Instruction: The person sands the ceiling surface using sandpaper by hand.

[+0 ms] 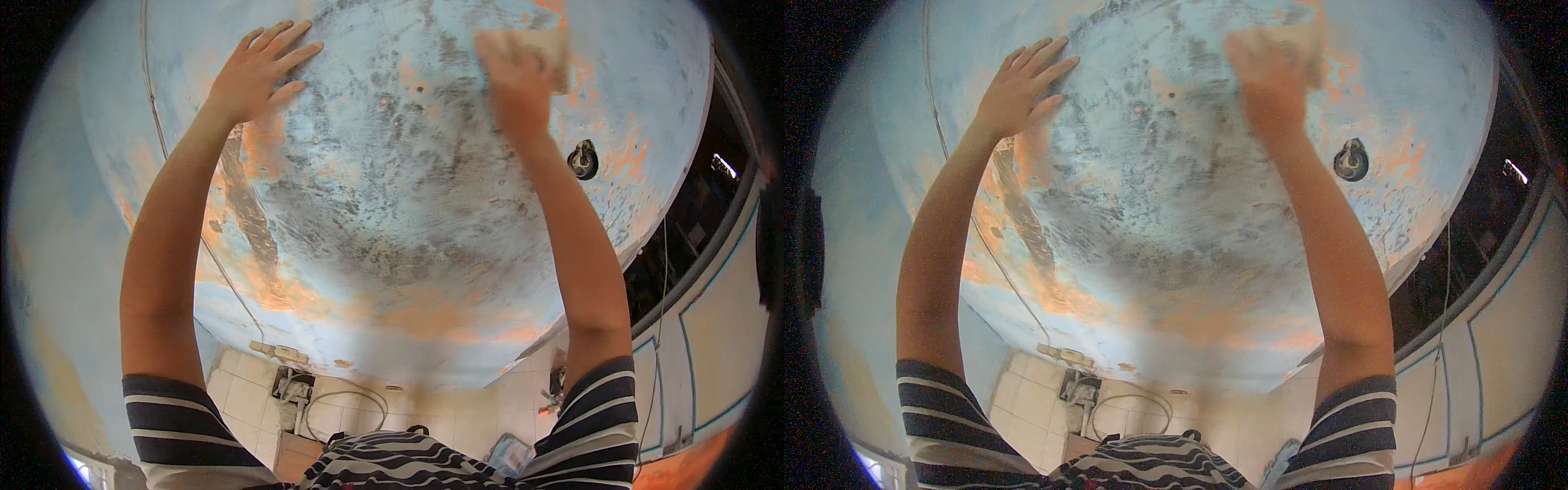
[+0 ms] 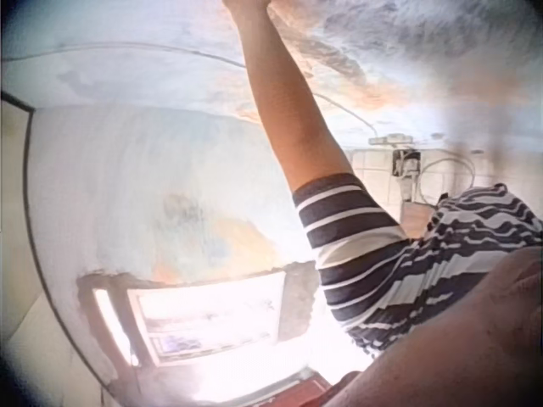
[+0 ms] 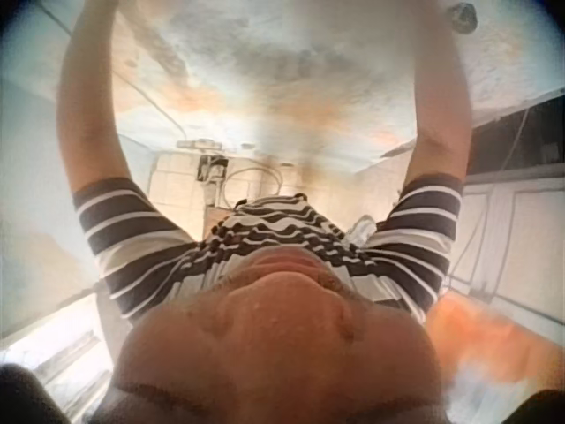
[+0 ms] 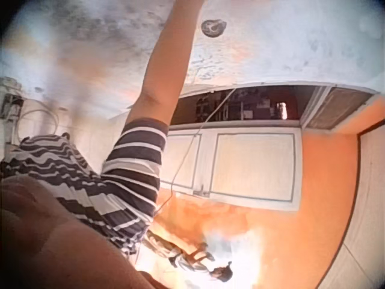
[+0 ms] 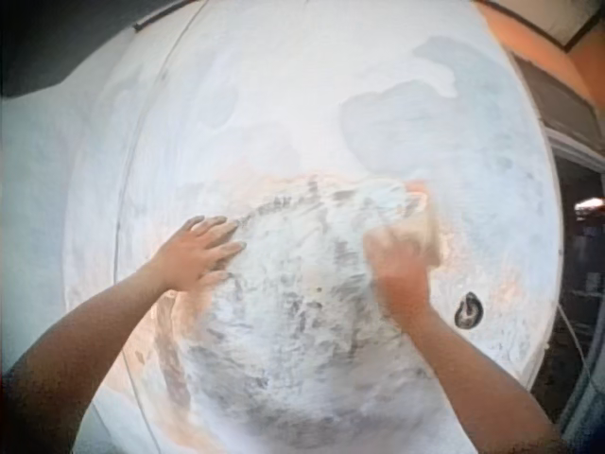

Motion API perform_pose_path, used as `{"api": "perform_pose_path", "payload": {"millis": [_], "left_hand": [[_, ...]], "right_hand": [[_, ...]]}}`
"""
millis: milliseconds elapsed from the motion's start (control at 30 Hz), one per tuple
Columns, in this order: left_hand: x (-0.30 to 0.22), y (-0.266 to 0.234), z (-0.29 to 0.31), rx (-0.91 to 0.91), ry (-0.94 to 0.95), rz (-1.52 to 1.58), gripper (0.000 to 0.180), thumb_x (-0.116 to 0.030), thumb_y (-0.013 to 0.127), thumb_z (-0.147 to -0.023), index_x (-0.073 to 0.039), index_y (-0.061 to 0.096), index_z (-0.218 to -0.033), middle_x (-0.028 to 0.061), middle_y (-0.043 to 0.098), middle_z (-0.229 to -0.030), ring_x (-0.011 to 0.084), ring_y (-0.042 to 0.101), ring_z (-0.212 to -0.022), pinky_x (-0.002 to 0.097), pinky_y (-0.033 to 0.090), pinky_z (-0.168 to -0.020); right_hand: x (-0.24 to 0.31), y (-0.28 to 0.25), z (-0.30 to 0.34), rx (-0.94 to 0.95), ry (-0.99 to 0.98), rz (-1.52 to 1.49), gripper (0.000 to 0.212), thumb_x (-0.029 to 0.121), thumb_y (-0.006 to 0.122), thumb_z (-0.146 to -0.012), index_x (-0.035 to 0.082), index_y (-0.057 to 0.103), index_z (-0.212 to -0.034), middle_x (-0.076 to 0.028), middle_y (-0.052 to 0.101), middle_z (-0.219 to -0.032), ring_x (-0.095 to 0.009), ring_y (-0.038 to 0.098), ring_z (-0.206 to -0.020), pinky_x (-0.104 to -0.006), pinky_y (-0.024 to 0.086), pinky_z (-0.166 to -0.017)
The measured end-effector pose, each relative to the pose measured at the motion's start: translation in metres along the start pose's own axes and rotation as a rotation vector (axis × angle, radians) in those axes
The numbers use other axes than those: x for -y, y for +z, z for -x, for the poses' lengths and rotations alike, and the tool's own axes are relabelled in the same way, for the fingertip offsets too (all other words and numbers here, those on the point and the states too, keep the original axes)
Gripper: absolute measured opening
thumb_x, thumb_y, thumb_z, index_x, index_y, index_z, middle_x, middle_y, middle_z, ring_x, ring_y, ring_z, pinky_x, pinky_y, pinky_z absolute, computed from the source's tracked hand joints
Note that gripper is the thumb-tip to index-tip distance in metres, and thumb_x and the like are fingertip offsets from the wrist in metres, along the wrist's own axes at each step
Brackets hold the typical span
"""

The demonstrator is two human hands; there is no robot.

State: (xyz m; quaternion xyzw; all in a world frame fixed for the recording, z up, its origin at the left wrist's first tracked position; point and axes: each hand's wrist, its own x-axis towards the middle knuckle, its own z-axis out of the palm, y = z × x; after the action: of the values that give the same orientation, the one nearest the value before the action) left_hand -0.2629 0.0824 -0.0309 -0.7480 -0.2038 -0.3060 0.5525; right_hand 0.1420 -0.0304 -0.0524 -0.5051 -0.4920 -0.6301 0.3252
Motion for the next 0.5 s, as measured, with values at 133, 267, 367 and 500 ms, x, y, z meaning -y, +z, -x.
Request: {"api": "perform_pose_path", "payload": {"millis": [133, 267, 367, 500], "left_hand": [[0.019, 0.013, 0.035, -0.020, -0.012, 0.053, 0.054, -0.037, 0.061, -0.099, -0.028, 0.050, -0.151, 0.0040, 0.036, -0.165, 0.0280, 0.036, -0.149, 0.0508, 0.031, -0.121], [0.009, 0.047, 0.076, -0.165, -0.026, 0.188, 0.054, -0.038, 0.063, -0.098, -0.026, 0.053, -0.149, 0.0071, 0.037, -0.165, 0.0324, 0.036, -0.148, 0.0533, 0.031, -0.120], [-0.024, 0.059, 0.096, -0.226, -0.050, 0.266, 0.055, -0.041, 0.064, -0.097, -0.025, 0.053, -0.149, 0.0092, 0.037, -0.164, 0.0364, 0.035, -0.149, 0.0574, 0.032, -0.118], [-0.047, 0.069, 0.129, -0.167, -0.088, 0.374, 0.056, -0.044, 0.064, -0.097, -0.025, 0.053, -0.149, 0.0106, 0.036, -0.165, 0.0378, 0.032, -0.151, 0.0596, 0.030, -0.118]], "right_hand": [[0.055, 0.002, 0.016, -0.092, -0.548, -0.176, 0.051, 0.006, 0.062, -0.084, 0.023, 0.065, -0.132, 0.006, 0.064, -0.130, -0.018, 0.052, -0.135, -0.0554, 0.031, -0.121], [0.076, 0.005, 0.016, -0.007, -0.087, -0.191, 0.059, 0.001, 0.067, -0.079, 0.023, 0.066, -0.133, 0.003, 0.061, -0.139, -0.022, 0.054, -0.133, -0.0520, 0.043, -0.113], [0.108, 0.017, 0.036, -0.030, -0.273, -0.108, 0.052, -0.003, 0.061, -0.087, 0.019, 0.066, -0.133, 0.000, 0.069, -0.128, -0.025, 0.059, -0.130, -0.0419, 0.040, -0.109], [0.126, 0.012, 0.023, -0.003, -0.228, -0.387, 0.055, -0.004, 0.062, -0.085, 0.019, 0.065, -0.135, -0.001, 0.068, -0.130, -0.028, 0.061, -0.125, -0.0453, 0.042, -0.106]]}}
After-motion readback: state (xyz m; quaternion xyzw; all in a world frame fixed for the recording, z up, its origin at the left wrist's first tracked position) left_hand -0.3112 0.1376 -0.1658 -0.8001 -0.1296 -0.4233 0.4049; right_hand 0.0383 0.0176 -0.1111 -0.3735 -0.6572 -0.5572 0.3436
